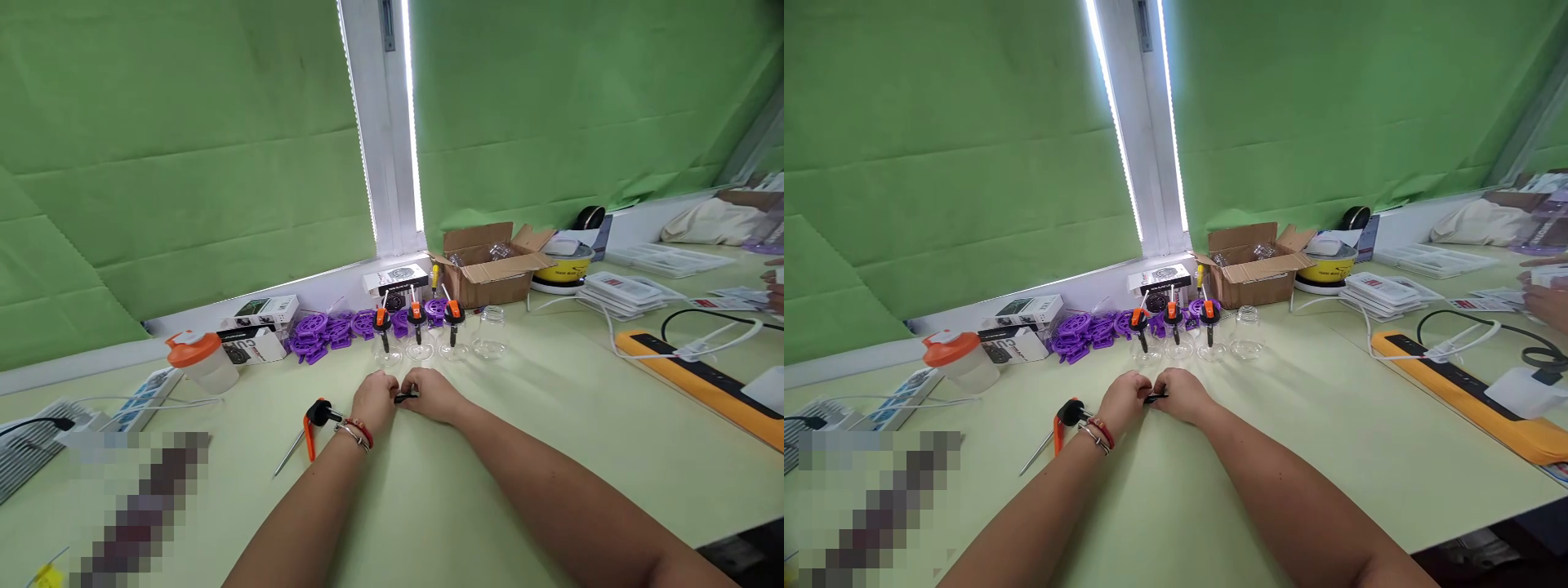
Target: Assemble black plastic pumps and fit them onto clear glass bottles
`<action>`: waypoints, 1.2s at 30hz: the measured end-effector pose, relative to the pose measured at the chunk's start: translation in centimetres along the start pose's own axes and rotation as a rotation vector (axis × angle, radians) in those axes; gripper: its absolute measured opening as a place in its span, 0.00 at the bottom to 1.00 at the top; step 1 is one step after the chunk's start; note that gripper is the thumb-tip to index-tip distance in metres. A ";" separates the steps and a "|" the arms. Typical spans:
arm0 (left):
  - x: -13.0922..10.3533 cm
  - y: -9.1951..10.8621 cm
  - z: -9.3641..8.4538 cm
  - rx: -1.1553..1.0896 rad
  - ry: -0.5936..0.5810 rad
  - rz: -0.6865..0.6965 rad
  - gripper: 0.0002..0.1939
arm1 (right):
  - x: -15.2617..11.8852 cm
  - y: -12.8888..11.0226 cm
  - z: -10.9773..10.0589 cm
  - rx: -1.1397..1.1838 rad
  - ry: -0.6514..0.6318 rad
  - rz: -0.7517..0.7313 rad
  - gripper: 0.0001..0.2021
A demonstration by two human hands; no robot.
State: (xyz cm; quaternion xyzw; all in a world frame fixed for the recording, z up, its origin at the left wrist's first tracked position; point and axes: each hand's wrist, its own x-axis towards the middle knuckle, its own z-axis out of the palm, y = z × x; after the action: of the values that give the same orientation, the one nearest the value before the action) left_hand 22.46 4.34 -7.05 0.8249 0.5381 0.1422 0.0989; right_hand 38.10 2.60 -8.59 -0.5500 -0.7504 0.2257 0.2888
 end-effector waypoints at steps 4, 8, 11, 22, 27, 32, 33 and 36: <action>-0.3 -0.4 -0.9 -0.048 0.029 -0.015 0.11 | -0.2 -0.4 -0.4 -0.003 -0.006 0.007 0.08; -1.5 -0.4 -2.8 -0.081 0.072 -0.003 0.11 | -0.3 -0.6 -0.4 -0.002 -0.010 0.015 0.09; -2.8 -1.1 -4.7 -0.095 0.115 0.001 0.11 | -0.3 -0.5 -0.3 -0.005 -0.011 0.027 0.09; -8.4 -9.3 -8.7 -0.167 0.127 -0.393 0.20 | -0.6 -0.4 -0.2 0.022 -0.034 0.056 0.10; -9.0 -9.8 -6.4 -0.313 0.010 -0.373 0.17 | -0.6 -0.2 -0.3 0.048 -0.029 0.085 0.12; -8.6 -9.1 -5.5 -0.298 0.050 -0.343 0.11 | -0.8 -0.5 -0.6 0.076 0.036 0.104 0.16; -8.6 -8.8 -5.6 -0.300 0.054 -0.321 0.11 | -0.8 -0.8 -0.8 0.088 0.079 0.103 0.16; -9.0 -7.4 -6.2 -0.350 0.045 -0.187 0.11 | -1.3 -2.1 -1.1 0.198 0.163 0.056 0.15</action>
State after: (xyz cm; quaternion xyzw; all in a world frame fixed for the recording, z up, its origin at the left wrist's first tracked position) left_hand 10.55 -0.91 -4.75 0.7382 0.5815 0.2422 0.2415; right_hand 37.68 0.74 -6.65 -0.5562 -0.6828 0.2611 0.3952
